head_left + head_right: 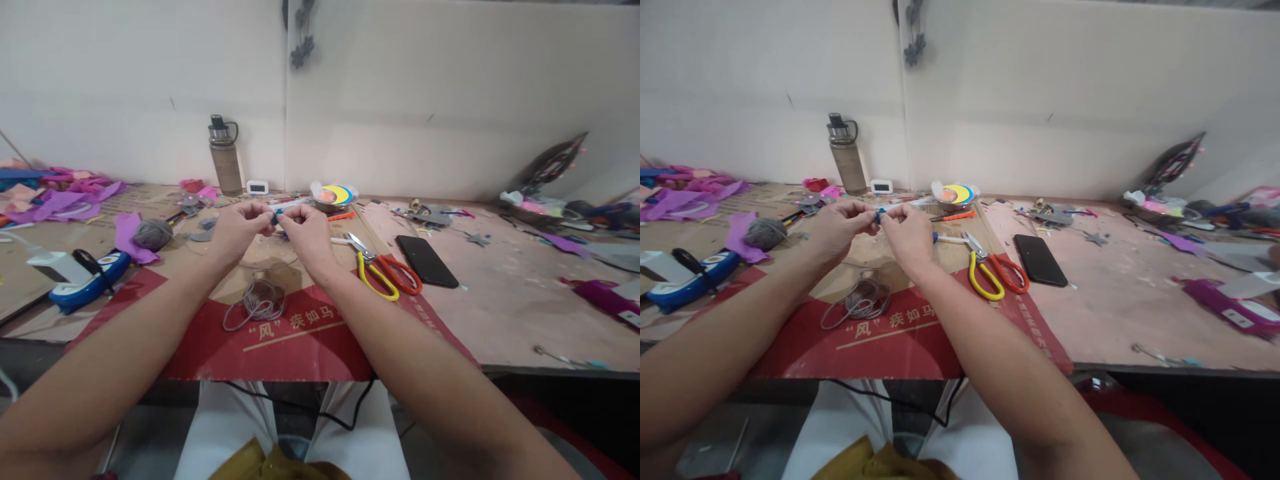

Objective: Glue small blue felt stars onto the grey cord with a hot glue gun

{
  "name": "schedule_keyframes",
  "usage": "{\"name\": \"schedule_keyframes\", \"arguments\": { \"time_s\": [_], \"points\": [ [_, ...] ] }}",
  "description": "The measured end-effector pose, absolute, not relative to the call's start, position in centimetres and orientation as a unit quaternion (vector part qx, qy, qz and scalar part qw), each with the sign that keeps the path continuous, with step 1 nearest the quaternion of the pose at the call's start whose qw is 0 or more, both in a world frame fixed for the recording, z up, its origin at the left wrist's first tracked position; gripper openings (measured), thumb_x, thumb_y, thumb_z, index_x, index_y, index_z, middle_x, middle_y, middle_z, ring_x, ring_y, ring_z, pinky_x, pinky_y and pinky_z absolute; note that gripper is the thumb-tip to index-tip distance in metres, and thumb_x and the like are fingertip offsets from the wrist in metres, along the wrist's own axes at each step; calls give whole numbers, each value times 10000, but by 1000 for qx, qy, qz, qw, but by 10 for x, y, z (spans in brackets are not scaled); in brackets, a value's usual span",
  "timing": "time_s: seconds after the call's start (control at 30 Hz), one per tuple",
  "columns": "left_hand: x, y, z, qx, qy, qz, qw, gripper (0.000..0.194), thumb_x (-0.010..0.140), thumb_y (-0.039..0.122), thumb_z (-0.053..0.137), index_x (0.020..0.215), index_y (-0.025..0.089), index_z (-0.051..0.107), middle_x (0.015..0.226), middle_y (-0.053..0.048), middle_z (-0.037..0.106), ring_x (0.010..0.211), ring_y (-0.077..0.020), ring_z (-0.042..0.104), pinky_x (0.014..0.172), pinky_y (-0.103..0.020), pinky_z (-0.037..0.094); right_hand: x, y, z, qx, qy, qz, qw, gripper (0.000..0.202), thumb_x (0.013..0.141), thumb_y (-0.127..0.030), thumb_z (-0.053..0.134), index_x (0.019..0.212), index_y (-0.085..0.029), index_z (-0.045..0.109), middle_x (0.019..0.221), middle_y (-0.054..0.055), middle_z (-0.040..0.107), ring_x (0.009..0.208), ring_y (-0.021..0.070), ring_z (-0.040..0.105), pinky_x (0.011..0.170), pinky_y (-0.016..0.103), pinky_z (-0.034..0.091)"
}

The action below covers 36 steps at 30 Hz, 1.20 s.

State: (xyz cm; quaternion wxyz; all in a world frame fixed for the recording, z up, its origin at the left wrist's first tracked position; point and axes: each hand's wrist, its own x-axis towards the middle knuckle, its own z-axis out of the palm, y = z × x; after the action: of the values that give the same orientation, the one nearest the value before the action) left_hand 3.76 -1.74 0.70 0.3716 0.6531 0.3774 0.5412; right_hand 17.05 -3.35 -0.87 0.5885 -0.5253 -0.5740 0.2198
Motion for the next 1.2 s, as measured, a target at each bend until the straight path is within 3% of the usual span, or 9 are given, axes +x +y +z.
{"name": "schedule_keyframes", "arguments": {
  "time_s": [0.23, 0.4, 0.53, 0.7, 0.87, 1.03, 1.2],
  "points": [
    [36, -15, 6, 671, 362, 534, 365, 64, 702, 227, 656, 696, 168, 630, 545, 9, 596, 496, -85, 505, 527, -228, 415, 170, -34, -8, -520, -563, 235, 598, 133, 731, -307, 619, 684, -191, 571, 584, -41, 474, 562, 98, 403, 556, 269, 320],
    [33, -12, 7, 680, 354, 515, 384, 66, 694, 232, 655, 716, 172, 637, 535, 14, 585, 473, -80, 483, 493, -223, 375, 172, -40, -3, -487, -556, 254, 624, 165, 727, -234, 646, 878, -204, 587, 567, -81, 369, 541, 85, 364, 548, 255, 307],
    [31, -10, 9, 682, 355, 501, 396, 88, 683, 251, 675, 699, 173, 639, 516, 12, 573, 438, -72, 445, 432, -212, 301, 173, -43, -1, -482, -578, 276, 598, 65, 767, -254, 623, 778, -191, 635, 535, -74, 331, 521, 80, 304, 520, 262, 253],
    [33, -9, 6, 631, 366, 506, 460, 169, 669, 329, 717, 698, 174, 656, 518, 10, 561, 445, -72, 454, 416, -196, 291, 172, -42, 0, -485, -558, 292, 607, 88, 768, -261, 618, 758, -174, 626, 558, -57, 391, 529, 77, 318, 509, 253, 261],
    [39, -10, 3, 559, 333, 524, 550, 178, 622, 288, 761, 710, 164, 669, 514, 15, 538, 453, -68, 458, 392, -188, 268, 172, -41, -2, -472, -545, 305, 623, 95, 767, -254, 609, 753, -160, 618, 610, -31, 497, 551, 77, 390, 540, 244, 319],
    [43, -13, 2, 562, 340, 528, 538, 148, 643, 270, 738, 702, 163, 655, 532, -1, 565, 473, -87, 497, 400, -210, 310, 171, -38, -5, -489, -555, 277, 613, 112, 773, -277, 599, 760, -168, 619, 629, -22, 530, 574, 87, 425, 566, 248, 340],
    [44, -12, 0, 565, 353, 535, 520, 154, 661, 296, 723, 682, 176, 628, 522, 7, 555, 455, -89, 496, 401, -220, 316, 168, -38, -6, -506, -567, 241, 604, 114, 782, -288, 589, 764, -179, 618, 583, -39, 462, 550, 92, 376, 549, 263, 305]
  ]
}}
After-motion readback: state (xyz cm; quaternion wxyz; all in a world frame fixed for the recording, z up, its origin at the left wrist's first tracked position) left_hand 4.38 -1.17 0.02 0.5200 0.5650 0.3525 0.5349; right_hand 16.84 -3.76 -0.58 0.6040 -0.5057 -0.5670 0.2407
